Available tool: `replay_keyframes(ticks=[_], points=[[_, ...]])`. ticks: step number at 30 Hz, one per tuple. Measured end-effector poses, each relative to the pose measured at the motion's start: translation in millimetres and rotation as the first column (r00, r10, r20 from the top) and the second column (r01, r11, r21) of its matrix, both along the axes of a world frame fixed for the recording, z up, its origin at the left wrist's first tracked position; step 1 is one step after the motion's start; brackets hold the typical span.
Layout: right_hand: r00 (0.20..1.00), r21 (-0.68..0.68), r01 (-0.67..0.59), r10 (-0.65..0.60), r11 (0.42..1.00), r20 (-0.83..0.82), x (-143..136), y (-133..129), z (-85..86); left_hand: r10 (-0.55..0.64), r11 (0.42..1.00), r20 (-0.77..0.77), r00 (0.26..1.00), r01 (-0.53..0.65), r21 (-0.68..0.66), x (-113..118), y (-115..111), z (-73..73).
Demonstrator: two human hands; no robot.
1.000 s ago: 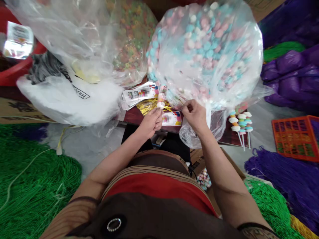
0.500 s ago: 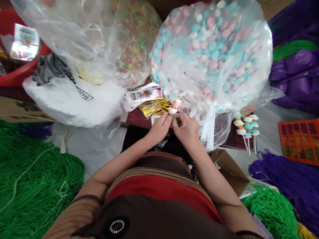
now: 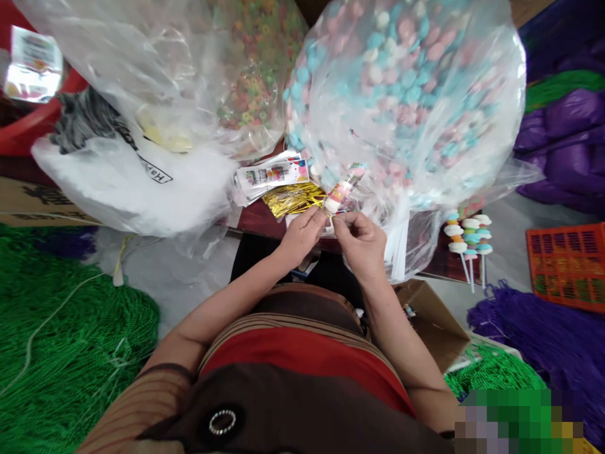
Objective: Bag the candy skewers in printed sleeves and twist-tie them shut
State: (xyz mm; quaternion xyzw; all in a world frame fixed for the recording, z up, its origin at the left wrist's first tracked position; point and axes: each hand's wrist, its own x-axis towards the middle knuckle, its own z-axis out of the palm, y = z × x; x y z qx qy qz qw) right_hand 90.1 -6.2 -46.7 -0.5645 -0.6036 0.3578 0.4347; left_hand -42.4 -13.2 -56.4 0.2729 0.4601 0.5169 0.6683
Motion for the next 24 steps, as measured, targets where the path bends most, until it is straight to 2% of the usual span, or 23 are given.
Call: replay_keyframes(ticks=[4,10,13,16,18,20,22,24], points=[[0.963,-0.156,-0.085,0.041,0.984,-0.265,4,1,-1.7,-0.127,0.983,0.189,0.974,0.149,-0.106,-2,-1,13.8],[0.877,-0.276,-0.225,0.070,0.934,-0.476,10,3,-2.5,-0.312,0.902,0.329,0.891,0.387,-0.192,-8,-1,21.3],[0.803,-0.277,-0.341,0.126,0.898,-0.582,16,5,2.4,-0.373,0.852,0.438,0.818,0.489,-0.188,-9,-3,24.2],[0.751,-0.247,-0.460,0.225,0.853,-0.620,21,5,4.3,-0.417,0.817,0.517,0.748,0.557,-0.148,-6,-6,29.0],[0.763,-0.242,-0.443,0.221,0.863,-0.607,20,5,0.4,-0.408,0.829,0.522,0.749,0.543,-0.132,-2,-6,31.1],[0.811,-0.221,-0.315,0.141,0.923,-0.568,15,5,-6.7,-0.367,0.868,0.485,0.794,0.480,-0.129,3,-6,30.7],[0.864,-0.179,-0.166,0.056,0.970,-0.500,9,6,-13.2,-0.288,0.923,0.404,0.868,0.364,-0.125,8,-5,27.1],[0.925,-0.092,-0.063,0.023,0.994,-0.380,4,6,-16.4,-0.166,0.975,0.283,0.945,0.199,-0.094,13,-4,20.8]])
